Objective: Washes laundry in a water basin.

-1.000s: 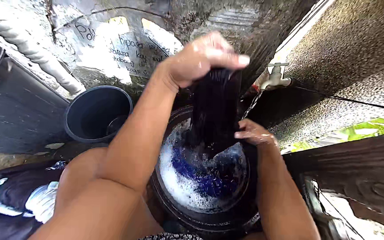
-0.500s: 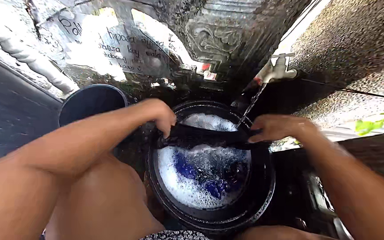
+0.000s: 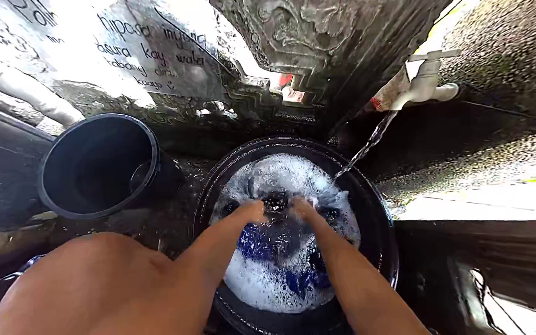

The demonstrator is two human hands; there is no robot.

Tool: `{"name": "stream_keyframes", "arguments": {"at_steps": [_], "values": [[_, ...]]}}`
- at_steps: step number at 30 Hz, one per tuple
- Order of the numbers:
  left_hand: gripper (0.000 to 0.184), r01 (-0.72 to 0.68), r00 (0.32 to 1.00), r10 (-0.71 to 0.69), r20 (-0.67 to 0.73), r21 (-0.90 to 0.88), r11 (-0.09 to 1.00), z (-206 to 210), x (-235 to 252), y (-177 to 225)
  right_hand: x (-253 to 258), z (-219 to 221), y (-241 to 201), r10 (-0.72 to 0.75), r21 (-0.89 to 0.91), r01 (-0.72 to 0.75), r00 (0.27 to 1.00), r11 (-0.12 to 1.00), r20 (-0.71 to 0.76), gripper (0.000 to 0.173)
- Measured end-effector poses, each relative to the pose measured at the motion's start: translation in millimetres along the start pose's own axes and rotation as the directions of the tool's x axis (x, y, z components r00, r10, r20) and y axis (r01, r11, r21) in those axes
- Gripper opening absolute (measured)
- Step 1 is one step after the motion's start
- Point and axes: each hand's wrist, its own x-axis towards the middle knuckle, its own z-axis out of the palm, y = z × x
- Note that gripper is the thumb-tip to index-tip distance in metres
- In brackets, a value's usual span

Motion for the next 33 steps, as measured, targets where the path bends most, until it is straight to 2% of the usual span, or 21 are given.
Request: {"name": "stream_keyframes", "arguments": {"at_steps": [2,4,6,7,8,9,11,13,14,16,18,20,21,23,25,26,28,29,31,33], "values": [[0.065,0.122,0.992,-0.128,-0.016,-0.207,0.971,21.3,-3.9,11.5,-15.5,16.8,-12.6,0.05,0.01,-0.05,0.996,0.999,-0.074,0.05],[0.055,0.202,0.967,-0.234,-0.103,-0.256,0.945,52.7,-7.1,30.7,-27.6,48.6,-21.0,0.131,0.091,-0.113,0.966,0.989,-0.221,0.051],[0.049,0.162,0.969,-0.189,-0.161,-0.166,0.973,75.0,-22.8,45.4,-32.8,89.8,-19.4,0.104,0.174,-0.035,0.91,0.984,-0.401,0.047],[0.054,0.111,0.983,-0.125,-0.137,-0.101,0.989,76.1,-33.6,48.7,-41.6,98.8,-19.2,0.066,0.194,0.013,0.916,0.981,-0.396,0.047],[0.057,0.051,0.994,-0.055,-0.096,-0.041,0.998,69.0,-46.0,49.7,-53.3,97.6,-19.3,0.025,0.157,0.026,0.949,0.987,-0.315,0.048],[0.056,-0.007,0.999,0.008,-0.033,0.023,1.0,56.6,-58.8,49.6,-70.0,84.6,-21.9,-0.023,0.018,0.026,0.987,0.999,-0.159,0.047],[0.052,-0.089,0.99,0.068,0.121,0.181,0.979,31.8,-71.0,48.7,-86.5,50.0,-26.7,-0.083,-0.299,0.13,0.983,0.945,0.167,0.039],[0.044,-0.135,0.983,0.09,0.163,0.293,0.947,4.2,-77.9,47.1,-86.8,16.5,-24.8,-0.173,-0.382,0.268,0.949,0.885,0.264,0.038],[0.041,-0.148,0.982,0.096,0.163,0.344,0.927,-14.1,-83.7,46.6,-90.4,-6.3,-22.2,-0.246,-0.351,0.323,0.937,0.879,0.247,0.037],[0.039,-0.217,0.975,0.177,0.135,0.412,0.885,-54.2,-105.5,45.9,-123.0,-62.6,-27.9,-0.292,-0.169,0.329,0.933,0.929,0.21,0.034],[0.043,-0.304,0.952,0.26,0.162,0.385,0.872,-101.6,-136.9,47.8,-164.0,-109.9,-30.4,-0.407,-0.061,0.416,0.905,0.907,0.122,0.022],[0.045,-0.393,0.919,0.372,0.127,0.318,0.863,-147.1,-176.1,49.7,-203.7,-149.1,-30.1,-0.605,0.011,0.606,0.794,0.795,-0.061,0.017],[0.045,-0.437,0.896,0.438,0.069,0.302,0.847,-165.1,-198.5,50.7,-230.0,-168.6,-38.1,-0.649,0.034,0.66,0.746,0.751,-0.147,0.017],[0.049,-0.526,0.814,0.578,-0.066,0.339,0.78,-195.4,-245.9,54.5,-279.2,-200.8,-56.4,-0.683,0.024,0.724,0.661,0.69,-0.312,0.022],[0.053,-0.582,0.701,0.687,-0.191,0.402,0.706,-222.3,-290.0,63.4,-318.9,-226.0,-76.4,-0.714,-0.071,0.777,0.534,0.626,-0.453,0.022],[0.054,-0.611,0.627,0.732,-0.265,0.416,0.674,-234.4,-308.7,70.0,-337.0,-237.3,-88.2,-0.71,-0.107,0.787,0.477,0.607,-0.518,0.02],[0.056,-0.666,0.44,0.799,-0.41,0.447,0.597,-256.1,-340.3,88.4,-372.0,-254.4,-114.8,-0.643,-0.072,0.807,0.41,0.587,-0.648,0.015],[0.054,-0.686,0.339,0.814,-0.473,0.468,0.557,-266.6,-354.3,99.2,-387.5,-263.2,-127.4,-0.63,-0.051,0.831,0.378,0.554,-0.679,0.013],[0.044,-0.687,0.158,0.782,-0.603,0.502,0.525,-282.8,-377.7,120.4,-408.8,-283.2,-145.3,-0.697,-0.099,0.877,0.299,0.469,-0.651,0.012],[0.028,-0.705,0.0,0.706,-0.708,0.501,0.502,-289.4,-392.3,139.6,-414.2,-295.4,-155.9,-0.774,-0.226,0.883,0.209,0.412,-0.598,0.027]]}}
